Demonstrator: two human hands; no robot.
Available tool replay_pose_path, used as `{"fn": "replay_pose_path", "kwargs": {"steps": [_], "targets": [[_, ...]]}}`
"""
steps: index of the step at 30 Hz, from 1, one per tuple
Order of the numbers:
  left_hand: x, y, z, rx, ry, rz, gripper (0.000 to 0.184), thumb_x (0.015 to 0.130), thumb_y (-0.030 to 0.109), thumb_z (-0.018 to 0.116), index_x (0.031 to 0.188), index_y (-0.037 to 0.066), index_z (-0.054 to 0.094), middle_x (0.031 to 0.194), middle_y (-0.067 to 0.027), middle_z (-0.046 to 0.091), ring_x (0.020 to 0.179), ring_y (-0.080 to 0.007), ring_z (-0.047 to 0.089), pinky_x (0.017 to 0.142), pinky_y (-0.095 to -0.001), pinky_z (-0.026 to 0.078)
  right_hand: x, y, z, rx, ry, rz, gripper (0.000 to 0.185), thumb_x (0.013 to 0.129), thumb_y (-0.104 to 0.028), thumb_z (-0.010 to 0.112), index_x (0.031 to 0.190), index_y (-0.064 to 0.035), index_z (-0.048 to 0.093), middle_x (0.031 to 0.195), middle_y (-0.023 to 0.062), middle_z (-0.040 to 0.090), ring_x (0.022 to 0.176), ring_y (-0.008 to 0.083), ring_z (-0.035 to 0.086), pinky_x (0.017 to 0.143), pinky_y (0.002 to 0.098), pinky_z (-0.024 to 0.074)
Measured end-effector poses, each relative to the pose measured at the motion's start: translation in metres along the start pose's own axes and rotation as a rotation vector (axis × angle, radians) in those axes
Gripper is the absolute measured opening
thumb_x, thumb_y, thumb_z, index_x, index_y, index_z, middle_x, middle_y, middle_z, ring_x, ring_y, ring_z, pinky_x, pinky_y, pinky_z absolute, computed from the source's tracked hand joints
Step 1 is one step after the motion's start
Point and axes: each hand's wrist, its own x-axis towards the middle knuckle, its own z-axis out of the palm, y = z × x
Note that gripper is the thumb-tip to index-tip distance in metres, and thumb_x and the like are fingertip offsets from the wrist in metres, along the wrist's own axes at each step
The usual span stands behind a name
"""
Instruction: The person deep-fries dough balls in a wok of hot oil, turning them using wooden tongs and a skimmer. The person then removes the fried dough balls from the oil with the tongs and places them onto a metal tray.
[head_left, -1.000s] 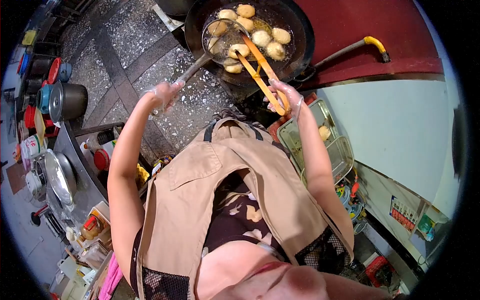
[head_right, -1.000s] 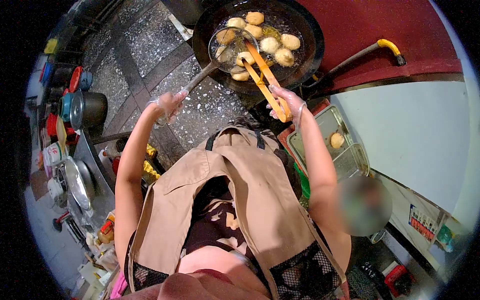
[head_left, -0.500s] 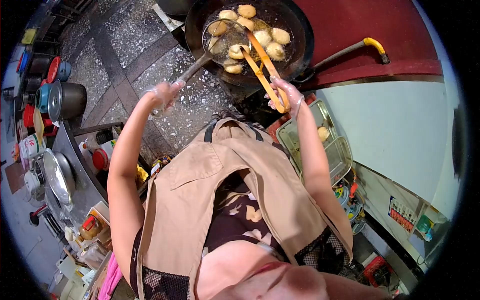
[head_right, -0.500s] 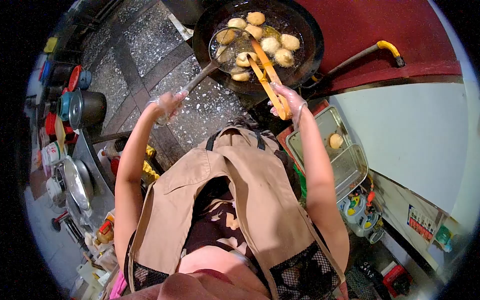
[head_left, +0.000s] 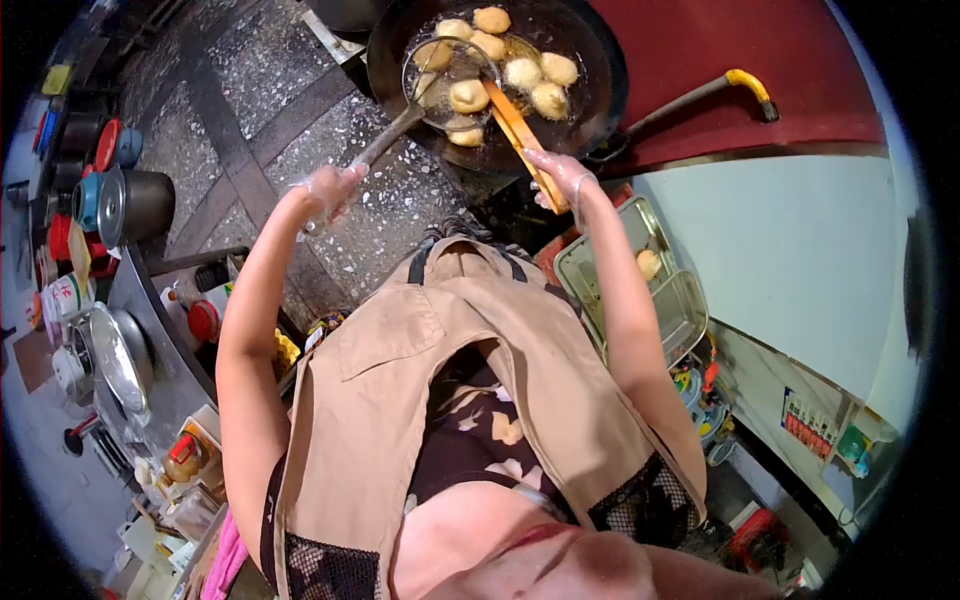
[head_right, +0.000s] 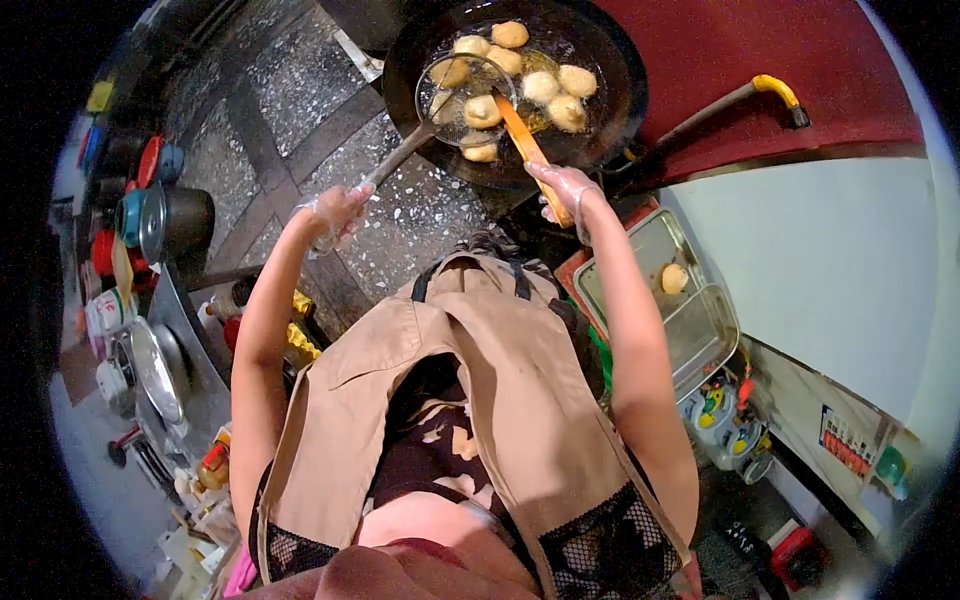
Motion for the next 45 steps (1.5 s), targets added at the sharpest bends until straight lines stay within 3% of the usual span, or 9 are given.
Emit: {"fn": "replay_pose_path", "kwargs": {"steps": [7,14,19,20,22,26,32,37,45], "targets": [[-0.006,0.008,-0.001,0.169,0.062,0.010,0.063,0.084,0.059,0.042,0.064,0.001,0.055,0.055,-0.0068,0.053,0.048,-0.0176,0.051,0.050,-0.0345,0.042,0.009,-0.019,0.002,0.041,-0.046,-0.053,0.052,0.076,-0.048,0.063,0.098,-0.0015,0.057,0.069,0.0058,0.051,0.050,0.0151,0.052,0.044,0.0289,0.0458],[-0.016,0.019,-0.003,0.094,0.076,-0.055,0.061,0.084,0.058,0.044,0.065,0.001,0.054,0.054,-0.0060,0.052,0.048,-0.0169,0.050,0.047,-0.0334,0.040,0.022,-0.026,0.000,-0.072,-0.040,-0.096,0.049,0.075,-0.047,0.064,0.092,-0.0007,0.058,0.072,0.0058,0.053,0.050,0.0135,0.051,0.045,0.0264,0.0436],[-0.009,0.014,0.001,0.025,0.017,-0.028,0.059,0.085,0.057,0.045,0.064,0.002,0.051,0.054,-0.0052,0.049,0.047,-0.0166,0.047,0.044,-0.0333,0.039,0.045,-0.033,0.007,-0.543,0.065,-0.168,0.063,0.072,-0.056,0.058,0.096,0.0023,0.061,0.089,0.0144,0.064,0.078,0.0236,0.059,0.073,0.0355,0.0444],[-0.013,0.017,-0.002,0.030,0.021,-0.046,0.059,0.085,0.057,0.044,0.064,0.002,0.050,0.054,-0.0051,0.048,0.047,-0.0165,0.046,0.044,-0.0331,0.039,0.045,-0.033,0.007,-0.545,0.064,-0.174,0.063,0.072,-0.056,0.058,0.096,0.0023,0.061,0.089,0.0144,0.064,0.078,0.0236,0.059,0.073,0.0355,0.0444],[-0.018,0.022,-0.006,0.024,0.019,-0.045,0.058,0.085,0.056,0.044,0.065,0.002,0.050,0.055,-0.0051,0.048,0.048,-0.0160,0.046,0.044,-0.0330,0.039,0.047,-0.031,0.008,-0.437,0.044,-0.246,0.051,0.077,-0.050,0.058,0.084,0.0006,0.059,0.072,0.0081,0.059,0.057,0.0173,0.057,0.054,0.0320,0.0463],[-0.003,0.010,0.001,0.118,0.049,-0.037,0.060,0.085,0.057,0.044,0.067,0.001,0.052,0.055,-0.0049,0.048,0.047,-0.0165,0.047,0.043,-0.0340,0.038,0.059,-0.022,0.020,-0.601,0.055,-0.327,0.051,0.075,-0.049,0.061,0.087,0.0010,0.060,0.076,0.0093,0.061,0.057,0.0182,0.057,0.054,0.0330,0.0462],[0.002,0.004,0.000,0.048,0.038,-0.005,0.061,0.085,0.057,0.043,0.065,0.001,0.053,0.052,-0.0054,0.049,0.046,-0.0170,0.048,0.044,-0.0338,0.038,0.064,-0.017,0.025,-0.366,0.021,-0.184,0.041,0.077,-0.039,0.063,0.089,-0.0002,0.060,0.073,0.0069,0.057,0.053,0.0159,0.056,0.049,0.0300,0.0462],[0.004,0.004,-0.002,0.070,0.019,-0.013,0.061,0.084,0.058,0.045,0.069,0.000,0.054,0.053,-0.0050,0.049,0.046,-0.0166,0.047,0.043,-0.0336,0.038,0.030,-0.008,0.020,0.184,-0.066,-0.052,0.044,0.078,-0.039,0.065,0.099,-0.0011,0.058,0.074,0.0086,0.056,0.052,0.0169,0.055,0.047,0.0285,0.0474],[-0.008,0.018,-0.005,0.087,0.030,-0.028,0.058,0.083,0.057,0.047,0.065,0.003,0.053,0.053,-0.0047,0.048,0.044,-0.0161,0.046,0.041,-0.0340,0.036,-0.019,-0.006,0.004,0.447,-0.094,-0.219,0.035,0.085,-0.031,0.058,0.105,-0.0026,0.053,0.079,0.0098,0.057,0.056,0.0169,0.055,0.047,0.0277,0.0467]]}}
